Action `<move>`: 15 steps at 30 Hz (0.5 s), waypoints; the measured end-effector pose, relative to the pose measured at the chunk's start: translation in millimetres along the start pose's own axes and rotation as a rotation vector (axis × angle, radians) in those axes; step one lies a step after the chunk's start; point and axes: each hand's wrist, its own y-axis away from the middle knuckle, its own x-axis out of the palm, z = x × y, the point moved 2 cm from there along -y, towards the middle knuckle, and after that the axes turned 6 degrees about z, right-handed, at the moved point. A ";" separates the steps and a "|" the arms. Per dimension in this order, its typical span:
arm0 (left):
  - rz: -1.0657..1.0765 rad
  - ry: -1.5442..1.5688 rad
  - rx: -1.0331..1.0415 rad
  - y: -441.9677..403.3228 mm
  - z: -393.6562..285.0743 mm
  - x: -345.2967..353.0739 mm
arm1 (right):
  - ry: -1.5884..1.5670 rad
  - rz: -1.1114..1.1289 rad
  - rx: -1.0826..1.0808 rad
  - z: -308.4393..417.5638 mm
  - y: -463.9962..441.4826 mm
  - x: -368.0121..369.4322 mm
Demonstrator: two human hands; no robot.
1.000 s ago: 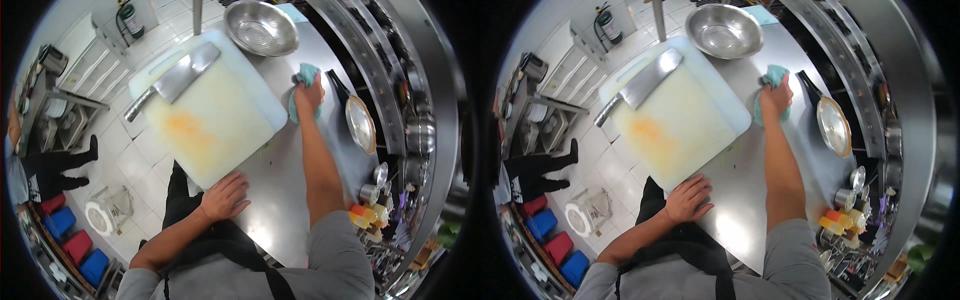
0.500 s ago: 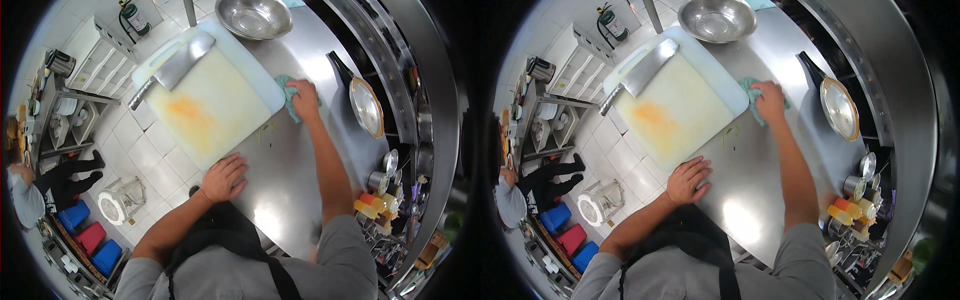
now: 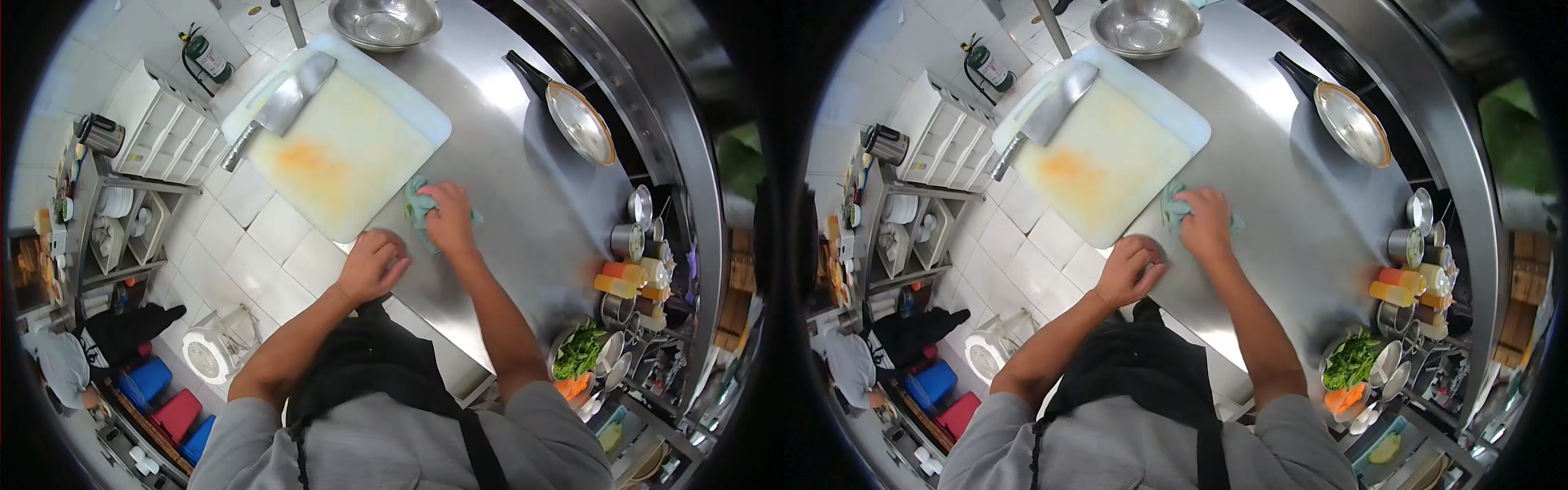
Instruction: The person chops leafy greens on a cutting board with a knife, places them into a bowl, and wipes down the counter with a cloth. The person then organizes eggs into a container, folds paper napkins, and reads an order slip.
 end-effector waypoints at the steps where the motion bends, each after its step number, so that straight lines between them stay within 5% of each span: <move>1: 0.038 0.089 -0.073 11.1 -6.8 -7.7 | -0.034 -0.071 0.051 -8.8 0.6 -6.3; 5: 0.107 0.794 -0.425 71.9 -4.7 -8.8 | -0.069 -0.312 0.257 -47.9 -8.9 -59.4; 9: 0.222 1.693 -0.946 106.3 55.0 18.5 | 0.110 -0.295 0.177 -53.3 -22.9 -36.7; 15: 0.327 1.920 -1.167 86.1 100.2 40.2 | 0.088 -0.114 0.056 35.5 7.9 21.7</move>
